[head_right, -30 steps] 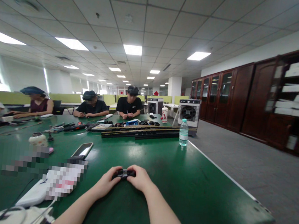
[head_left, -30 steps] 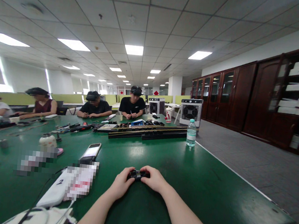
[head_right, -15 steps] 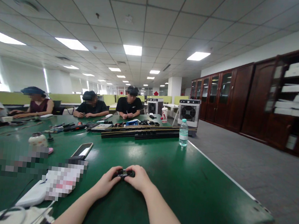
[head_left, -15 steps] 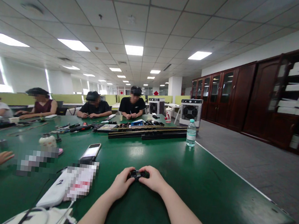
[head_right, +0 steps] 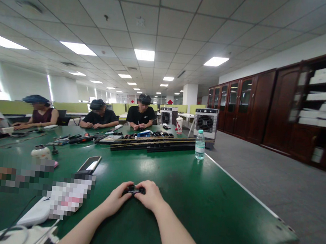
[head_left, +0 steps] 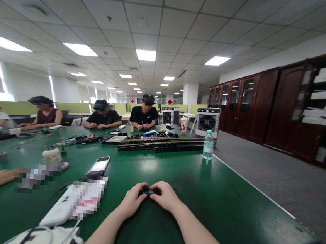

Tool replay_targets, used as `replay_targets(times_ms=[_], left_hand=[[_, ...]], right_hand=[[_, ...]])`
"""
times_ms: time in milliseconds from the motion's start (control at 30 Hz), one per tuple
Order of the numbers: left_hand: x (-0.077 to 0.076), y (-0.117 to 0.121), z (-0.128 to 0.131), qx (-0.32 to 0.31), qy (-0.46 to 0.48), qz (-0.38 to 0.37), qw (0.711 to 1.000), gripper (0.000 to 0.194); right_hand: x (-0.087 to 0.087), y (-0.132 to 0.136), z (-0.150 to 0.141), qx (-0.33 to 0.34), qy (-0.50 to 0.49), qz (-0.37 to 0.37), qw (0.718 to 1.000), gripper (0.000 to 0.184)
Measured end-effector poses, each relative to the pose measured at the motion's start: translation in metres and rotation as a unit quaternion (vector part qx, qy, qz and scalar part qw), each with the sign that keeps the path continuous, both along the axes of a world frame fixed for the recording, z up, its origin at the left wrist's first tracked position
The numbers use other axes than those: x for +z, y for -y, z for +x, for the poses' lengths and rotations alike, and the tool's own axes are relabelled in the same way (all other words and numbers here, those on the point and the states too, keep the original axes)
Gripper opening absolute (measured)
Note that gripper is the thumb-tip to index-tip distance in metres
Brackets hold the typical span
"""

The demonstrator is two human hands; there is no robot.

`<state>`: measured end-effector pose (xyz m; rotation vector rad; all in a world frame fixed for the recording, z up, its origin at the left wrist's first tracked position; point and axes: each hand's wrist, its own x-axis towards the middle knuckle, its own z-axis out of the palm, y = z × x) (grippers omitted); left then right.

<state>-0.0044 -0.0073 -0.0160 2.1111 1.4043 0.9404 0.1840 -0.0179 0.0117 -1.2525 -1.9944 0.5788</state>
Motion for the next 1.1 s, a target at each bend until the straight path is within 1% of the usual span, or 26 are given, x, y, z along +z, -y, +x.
replay_targets(times_ms=[467, 633, 967, 1100], left_hand=[[0.0025, 0.002, -0.0001, 0.006, -0.024, 0.008, 1.0, 0.045], [0.003, 0.0029, -0.0001, -0.007, -0.012, 0.016, 1.0, 0.04], [0.0017, 0.002, -0.0002, 0.0, -0.016, 0.015, 1.0, 0.04], [0.0023, 0.0023, 0.0003, 0.002, -0.015, 0.015, 1.0, 0.039]], right_hand=[[-0.0006, 0.0001, -0.0005, -0.008, 0.025, -0.023, 0.999, 0.023], [-0.0002, 0.0, 0.0, -0.004, 0.025, -0.024, 0.999, 0.022], [0.0039, -0.0005, 0.0004, 0.002, -0.006, -0.008, 1.0, 0.018], [0.0061, -0.001, 0.0021, -0.008, -0.02, -0.009, 1.0, 0.018]])
